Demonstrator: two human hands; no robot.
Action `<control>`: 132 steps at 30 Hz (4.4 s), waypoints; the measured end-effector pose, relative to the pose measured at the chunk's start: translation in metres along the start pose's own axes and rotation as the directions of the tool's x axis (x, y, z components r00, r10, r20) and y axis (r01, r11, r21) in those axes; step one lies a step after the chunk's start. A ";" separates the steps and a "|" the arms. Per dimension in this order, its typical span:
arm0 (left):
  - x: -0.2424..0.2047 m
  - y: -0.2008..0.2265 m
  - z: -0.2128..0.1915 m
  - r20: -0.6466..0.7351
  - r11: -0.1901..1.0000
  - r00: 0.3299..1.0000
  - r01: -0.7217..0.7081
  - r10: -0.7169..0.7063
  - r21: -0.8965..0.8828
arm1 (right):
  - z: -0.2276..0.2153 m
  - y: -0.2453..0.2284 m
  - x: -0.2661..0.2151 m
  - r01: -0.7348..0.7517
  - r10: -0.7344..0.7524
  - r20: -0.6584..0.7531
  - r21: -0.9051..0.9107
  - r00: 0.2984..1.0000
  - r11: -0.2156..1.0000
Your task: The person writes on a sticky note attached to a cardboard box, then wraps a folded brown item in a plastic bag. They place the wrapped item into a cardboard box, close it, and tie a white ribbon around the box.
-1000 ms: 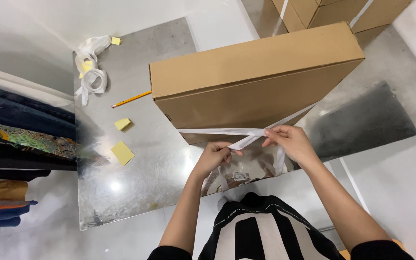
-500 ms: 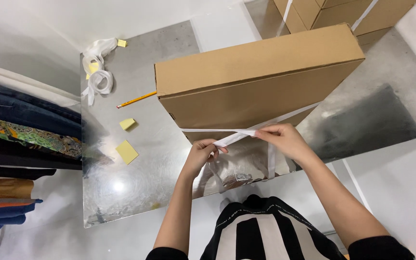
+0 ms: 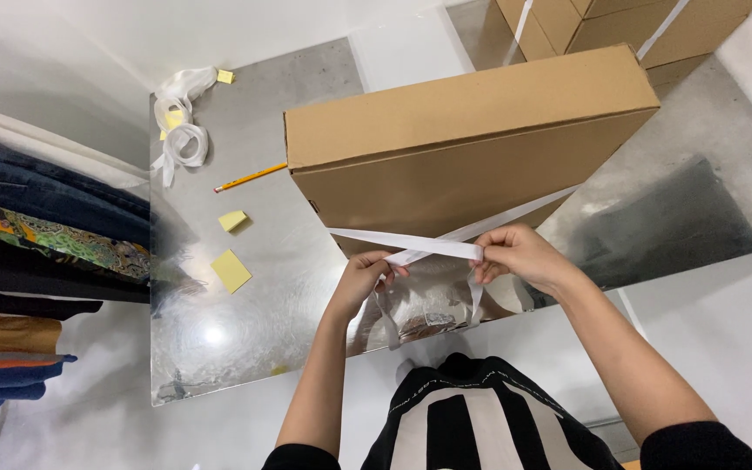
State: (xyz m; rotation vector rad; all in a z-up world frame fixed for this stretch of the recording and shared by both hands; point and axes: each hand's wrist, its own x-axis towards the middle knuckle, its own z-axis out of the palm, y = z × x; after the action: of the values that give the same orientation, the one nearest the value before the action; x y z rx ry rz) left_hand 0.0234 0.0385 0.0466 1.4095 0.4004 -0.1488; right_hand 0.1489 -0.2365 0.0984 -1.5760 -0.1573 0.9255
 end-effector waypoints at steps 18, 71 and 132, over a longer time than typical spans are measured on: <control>-0.008 0.017 0.013 0.046 0.999 0.999 0.014 -0.016 0.041 | -0.020 -0.020 -0.014 0.323 -0.325 -0.221 -0.043 0.920 0.945; 0.196 0.341 -0.001 0.017 0.389 0.998 -0.038 0.056 0.920 | -0.029 0.048 0.039 0.144 -0.075 -0.310 0.207 0.948 0.968; 0.084 0.249 0.068 0.162 0.396 0.692 -0.570 0.703 0.720 | 0.021 0.085 0.091 0.194 -0.183 -0.072 0.202 0.981 0.960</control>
State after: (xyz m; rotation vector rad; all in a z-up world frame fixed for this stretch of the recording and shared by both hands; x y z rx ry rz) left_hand 0.1965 0.0244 0.2551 2.3110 -0.1504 0.5368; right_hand 0.1631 -0.1888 -0.0172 -1.3643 -0.1644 0.7262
